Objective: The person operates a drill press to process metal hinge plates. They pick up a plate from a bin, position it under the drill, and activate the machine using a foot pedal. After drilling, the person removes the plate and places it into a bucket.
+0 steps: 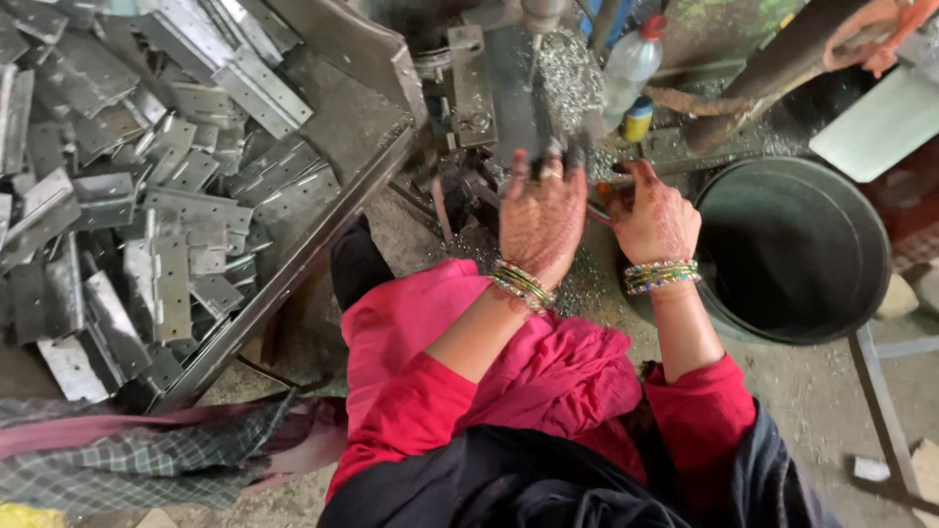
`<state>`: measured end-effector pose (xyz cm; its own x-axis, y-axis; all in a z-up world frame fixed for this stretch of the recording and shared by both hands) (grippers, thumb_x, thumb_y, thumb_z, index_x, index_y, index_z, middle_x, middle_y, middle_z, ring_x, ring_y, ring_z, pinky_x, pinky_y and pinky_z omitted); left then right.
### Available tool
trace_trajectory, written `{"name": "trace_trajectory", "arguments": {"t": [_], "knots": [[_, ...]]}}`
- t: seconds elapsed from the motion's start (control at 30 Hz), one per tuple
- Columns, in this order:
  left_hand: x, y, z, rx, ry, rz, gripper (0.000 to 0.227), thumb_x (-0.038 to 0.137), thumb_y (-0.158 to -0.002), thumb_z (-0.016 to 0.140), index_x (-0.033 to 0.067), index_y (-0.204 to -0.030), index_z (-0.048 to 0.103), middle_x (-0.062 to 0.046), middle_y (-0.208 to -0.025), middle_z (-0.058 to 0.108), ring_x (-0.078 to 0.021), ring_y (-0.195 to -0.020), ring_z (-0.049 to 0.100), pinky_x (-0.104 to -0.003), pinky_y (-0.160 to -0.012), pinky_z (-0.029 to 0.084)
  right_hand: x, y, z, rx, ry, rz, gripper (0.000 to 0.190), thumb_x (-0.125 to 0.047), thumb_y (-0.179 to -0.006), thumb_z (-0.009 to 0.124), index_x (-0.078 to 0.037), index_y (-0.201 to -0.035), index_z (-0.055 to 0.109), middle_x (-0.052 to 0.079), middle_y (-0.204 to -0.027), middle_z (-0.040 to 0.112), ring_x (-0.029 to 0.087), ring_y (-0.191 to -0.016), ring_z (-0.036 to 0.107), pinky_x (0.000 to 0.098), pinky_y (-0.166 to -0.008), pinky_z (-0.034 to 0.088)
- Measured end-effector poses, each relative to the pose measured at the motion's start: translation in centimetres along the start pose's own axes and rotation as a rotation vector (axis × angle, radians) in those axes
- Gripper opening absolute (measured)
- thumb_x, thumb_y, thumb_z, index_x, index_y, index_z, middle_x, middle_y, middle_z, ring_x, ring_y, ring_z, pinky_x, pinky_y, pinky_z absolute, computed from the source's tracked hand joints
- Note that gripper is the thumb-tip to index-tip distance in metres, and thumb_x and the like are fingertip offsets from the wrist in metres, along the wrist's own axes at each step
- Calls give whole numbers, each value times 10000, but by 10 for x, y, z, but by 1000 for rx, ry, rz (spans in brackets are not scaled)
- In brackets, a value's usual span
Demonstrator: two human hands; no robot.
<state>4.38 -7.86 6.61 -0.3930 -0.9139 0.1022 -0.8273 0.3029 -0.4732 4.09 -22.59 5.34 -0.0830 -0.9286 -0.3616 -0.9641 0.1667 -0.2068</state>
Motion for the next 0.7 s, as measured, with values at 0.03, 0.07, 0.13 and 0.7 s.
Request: {"name": "trace_trajectory", "arguments": {"t": [0.03, 0.07, 0.13, 0.7], "knots": [[-8, -4, 11, -75, -39, -48, 306, 124, -1070, 513, 43, -1348, 611, -231, -1340, 649, -293, -1053, 721, -486, -1258, 382, 1, 2, 1, 13, 12, 11, 372, -447, -947, 703, -231, -1249, 671, 177, -932, 749, 433, -861, 705, 546, -729, 538], [-17, -4, 25, -157, -73, -99, 269, 119, -1130, 494, 47, -1357, 618, -244, -1389, 627, -304, -1057, 717, -495, -1309, 334, 3, 2, 3, 0, 17, 11, 364, -452, -952, 701, -219, -1231, 679, 180, -926, 748, 435, -854, 704, 546, -719, 538], [-31, -14, 46, -84, -154, -33, 287, 148, -1012, 561, 40, -1262, 651, -255, -1447, 567, -308, -1248, 641, -532, -1276, 253, 4, -2, 5, -15, 24, 4, 354, -461, -963, 695, -195, -1196, 694, 187, -914, 746, 438, -839, 702, 548, -699, 537], [-81, -47, 99, -192, -123, -130, 667, 525, -950, 574, 10, -1371, 615, -168, -1512, 513, -323, -1453, 372, -528, -1251, 39, 86, 67, 151, -448, 150, 108, 590, -678, -960, 550, -119, -1058, 712, 178, -898, 762, 348, -815, 746, 484, -692, 583]]}}
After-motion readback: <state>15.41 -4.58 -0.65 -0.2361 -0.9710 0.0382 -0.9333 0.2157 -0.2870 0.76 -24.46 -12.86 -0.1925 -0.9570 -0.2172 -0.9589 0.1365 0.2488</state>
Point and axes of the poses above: each hand's wrist, its own y-axis away from the middle knuckle, its own z-axis out of the palm, x = y × z, the point moved 6 cm from there along -y, towards the middle knuckle
